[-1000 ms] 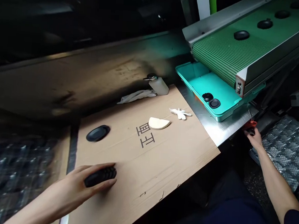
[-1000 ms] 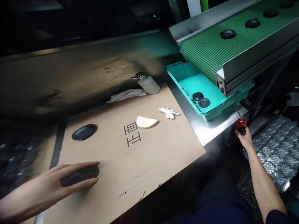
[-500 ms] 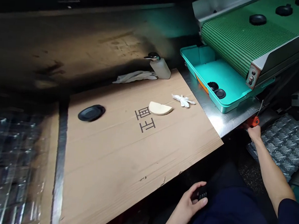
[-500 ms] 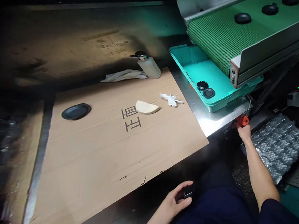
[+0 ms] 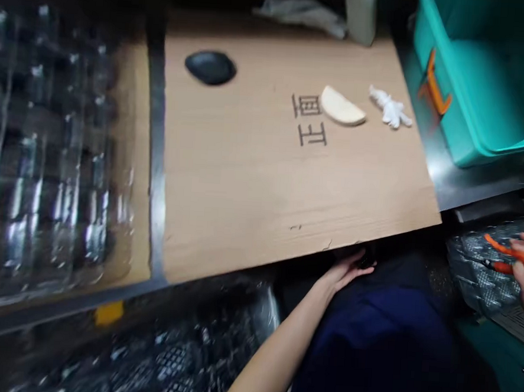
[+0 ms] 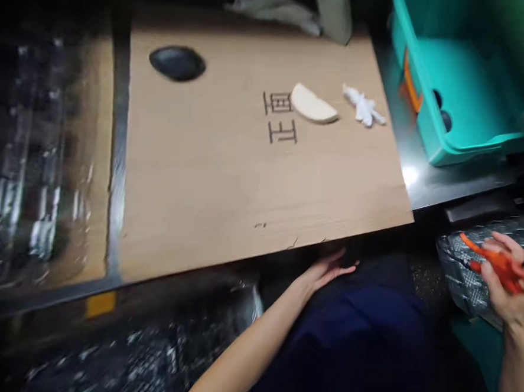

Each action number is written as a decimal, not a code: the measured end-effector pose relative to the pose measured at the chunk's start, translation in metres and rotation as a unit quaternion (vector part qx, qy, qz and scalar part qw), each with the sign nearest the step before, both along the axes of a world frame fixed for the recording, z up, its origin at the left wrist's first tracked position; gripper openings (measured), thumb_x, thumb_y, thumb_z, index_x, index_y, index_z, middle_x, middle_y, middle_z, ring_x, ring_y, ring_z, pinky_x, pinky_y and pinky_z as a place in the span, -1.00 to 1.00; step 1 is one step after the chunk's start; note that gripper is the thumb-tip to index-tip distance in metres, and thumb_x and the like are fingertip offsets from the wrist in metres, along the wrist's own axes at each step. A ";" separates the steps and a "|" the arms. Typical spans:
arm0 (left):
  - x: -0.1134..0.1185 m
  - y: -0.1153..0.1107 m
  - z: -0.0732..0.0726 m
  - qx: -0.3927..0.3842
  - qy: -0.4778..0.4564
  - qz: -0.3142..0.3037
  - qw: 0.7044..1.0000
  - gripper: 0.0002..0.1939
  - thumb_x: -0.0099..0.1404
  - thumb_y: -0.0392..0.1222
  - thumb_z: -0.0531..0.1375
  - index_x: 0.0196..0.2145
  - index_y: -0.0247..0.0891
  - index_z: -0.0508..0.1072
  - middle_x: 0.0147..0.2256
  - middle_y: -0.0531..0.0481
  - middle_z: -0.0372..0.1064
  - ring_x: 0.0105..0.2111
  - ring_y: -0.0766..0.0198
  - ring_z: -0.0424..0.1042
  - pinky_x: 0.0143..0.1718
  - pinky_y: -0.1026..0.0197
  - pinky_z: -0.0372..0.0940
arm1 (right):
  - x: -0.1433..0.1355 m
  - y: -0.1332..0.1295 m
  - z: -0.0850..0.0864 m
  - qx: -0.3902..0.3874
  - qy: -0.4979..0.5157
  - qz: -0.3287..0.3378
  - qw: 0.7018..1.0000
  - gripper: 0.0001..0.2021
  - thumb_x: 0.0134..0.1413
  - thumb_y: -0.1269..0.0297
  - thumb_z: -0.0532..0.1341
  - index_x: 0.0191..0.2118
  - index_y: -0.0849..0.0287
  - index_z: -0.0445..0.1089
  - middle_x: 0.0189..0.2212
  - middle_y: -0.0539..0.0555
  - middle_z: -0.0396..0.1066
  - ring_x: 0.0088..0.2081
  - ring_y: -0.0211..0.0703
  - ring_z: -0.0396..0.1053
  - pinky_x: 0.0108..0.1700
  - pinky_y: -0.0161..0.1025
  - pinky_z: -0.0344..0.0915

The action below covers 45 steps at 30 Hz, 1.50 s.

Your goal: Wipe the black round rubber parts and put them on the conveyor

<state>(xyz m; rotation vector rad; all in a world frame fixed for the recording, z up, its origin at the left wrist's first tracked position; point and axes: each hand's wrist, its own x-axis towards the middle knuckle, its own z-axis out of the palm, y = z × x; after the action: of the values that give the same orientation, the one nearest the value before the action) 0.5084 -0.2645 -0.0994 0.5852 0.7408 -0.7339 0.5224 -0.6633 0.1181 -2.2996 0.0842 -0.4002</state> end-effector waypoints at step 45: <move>-0.023 0.009 0.034 0.024 -0.137 -0.013 0.990 -0.36 0.16 -0.15 0.50 0.17 -0.23 0.48 0.15 -0.29 0.47 0.01 -0.06 0.59 -0.08 0.02 0.54 | -0.019 0.053 -0.058 0.194 0.002 -0.209 0.959 -0.47 0.29 -0.16 0.15 0.16 0.14 0.33 0.10 0.23 0.47 0.20 0.14 0.43 0.24 0.20 0.37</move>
<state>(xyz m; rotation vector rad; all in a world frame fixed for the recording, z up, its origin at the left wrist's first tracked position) 0.4857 -0.2557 -0.0650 0.7249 0.4983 -0.6444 0.5034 -0.6106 0.0603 -1.8848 0.6051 -0.5395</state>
